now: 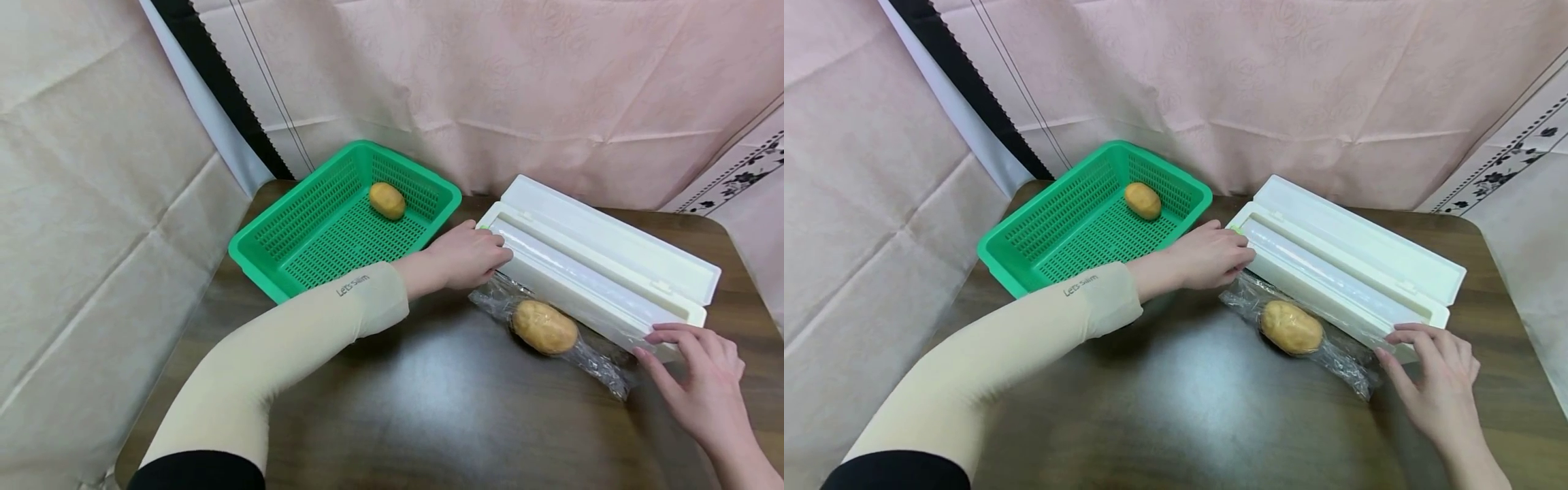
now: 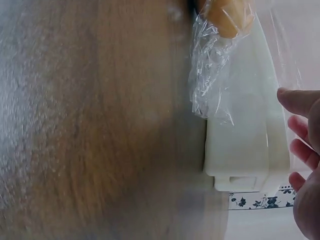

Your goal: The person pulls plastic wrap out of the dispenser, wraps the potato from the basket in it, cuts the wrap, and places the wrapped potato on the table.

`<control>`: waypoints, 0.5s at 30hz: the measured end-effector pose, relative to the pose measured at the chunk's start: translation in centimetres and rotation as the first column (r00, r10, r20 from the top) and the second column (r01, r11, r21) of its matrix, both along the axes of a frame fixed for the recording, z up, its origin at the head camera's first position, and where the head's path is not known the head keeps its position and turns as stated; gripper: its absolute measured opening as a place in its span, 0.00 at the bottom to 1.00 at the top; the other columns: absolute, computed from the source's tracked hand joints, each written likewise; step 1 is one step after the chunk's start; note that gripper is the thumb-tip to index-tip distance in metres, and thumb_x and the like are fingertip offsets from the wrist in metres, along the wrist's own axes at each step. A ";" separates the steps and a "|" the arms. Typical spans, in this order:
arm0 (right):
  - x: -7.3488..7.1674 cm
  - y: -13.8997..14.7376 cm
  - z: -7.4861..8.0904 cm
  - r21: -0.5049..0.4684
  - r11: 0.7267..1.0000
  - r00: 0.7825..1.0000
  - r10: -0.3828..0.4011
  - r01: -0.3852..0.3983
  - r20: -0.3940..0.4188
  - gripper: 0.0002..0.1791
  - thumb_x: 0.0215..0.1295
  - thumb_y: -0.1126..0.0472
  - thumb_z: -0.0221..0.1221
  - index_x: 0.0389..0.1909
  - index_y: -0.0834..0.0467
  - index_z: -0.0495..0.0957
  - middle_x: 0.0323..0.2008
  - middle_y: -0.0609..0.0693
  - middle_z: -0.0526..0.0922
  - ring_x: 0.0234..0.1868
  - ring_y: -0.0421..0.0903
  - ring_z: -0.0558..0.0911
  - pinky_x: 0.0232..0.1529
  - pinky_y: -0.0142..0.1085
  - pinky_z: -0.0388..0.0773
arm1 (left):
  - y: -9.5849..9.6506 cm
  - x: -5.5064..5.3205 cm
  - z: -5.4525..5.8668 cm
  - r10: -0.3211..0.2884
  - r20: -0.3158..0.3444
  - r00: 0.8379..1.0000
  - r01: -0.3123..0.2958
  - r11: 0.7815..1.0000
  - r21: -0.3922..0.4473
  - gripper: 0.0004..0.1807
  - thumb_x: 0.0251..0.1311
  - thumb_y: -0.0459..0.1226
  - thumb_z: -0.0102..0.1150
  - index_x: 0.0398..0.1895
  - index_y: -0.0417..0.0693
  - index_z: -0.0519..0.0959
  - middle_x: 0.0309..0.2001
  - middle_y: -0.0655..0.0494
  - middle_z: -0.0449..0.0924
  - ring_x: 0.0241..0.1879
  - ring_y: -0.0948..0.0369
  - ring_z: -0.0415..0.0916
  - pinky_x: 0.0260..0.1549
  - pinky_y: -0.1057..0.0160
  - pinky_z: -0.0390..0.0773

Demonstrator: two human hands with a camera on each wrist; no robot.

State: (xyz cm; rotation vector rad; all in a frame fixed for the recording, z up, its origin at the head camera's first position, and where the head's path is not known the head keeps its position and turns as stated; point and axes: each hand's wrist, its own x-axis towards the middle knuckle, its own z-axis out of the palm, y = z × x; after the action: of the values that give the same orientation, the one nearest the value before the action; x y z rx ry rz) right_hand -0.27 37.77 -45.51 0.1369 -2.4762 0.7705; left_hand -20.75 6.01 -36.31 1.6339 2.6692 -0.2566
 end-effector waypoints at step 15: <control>1.2 -0.7 -0.5 0.033 0.998 0.998 0.050 -0.049 -0.026 0.42 0.70 0.21 0.48 0.33 0.59 0.81 0.62 0.17 0.67 0.68 0.25 0.57 0.57 0.48 0.48 | -1.3 2.7 -0.6 -0.058 -0.020 0.998 0.056 0.995 -0.079 0.11 0.79 0.38 0.55 0.55 0.61 0.84 0.50 0.62 0.84 0.53 0.60 0.81 0.50 0.57 0.75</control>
State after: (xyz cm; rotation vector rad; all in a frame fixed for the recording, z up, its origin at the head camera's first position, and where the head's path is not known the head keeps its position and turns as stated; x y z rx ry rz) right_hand 0.88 37.12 -45.99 0.2196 -2.4685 0.7450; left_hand -18.07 4.75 -36.87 1.6963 2.5949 -0.3780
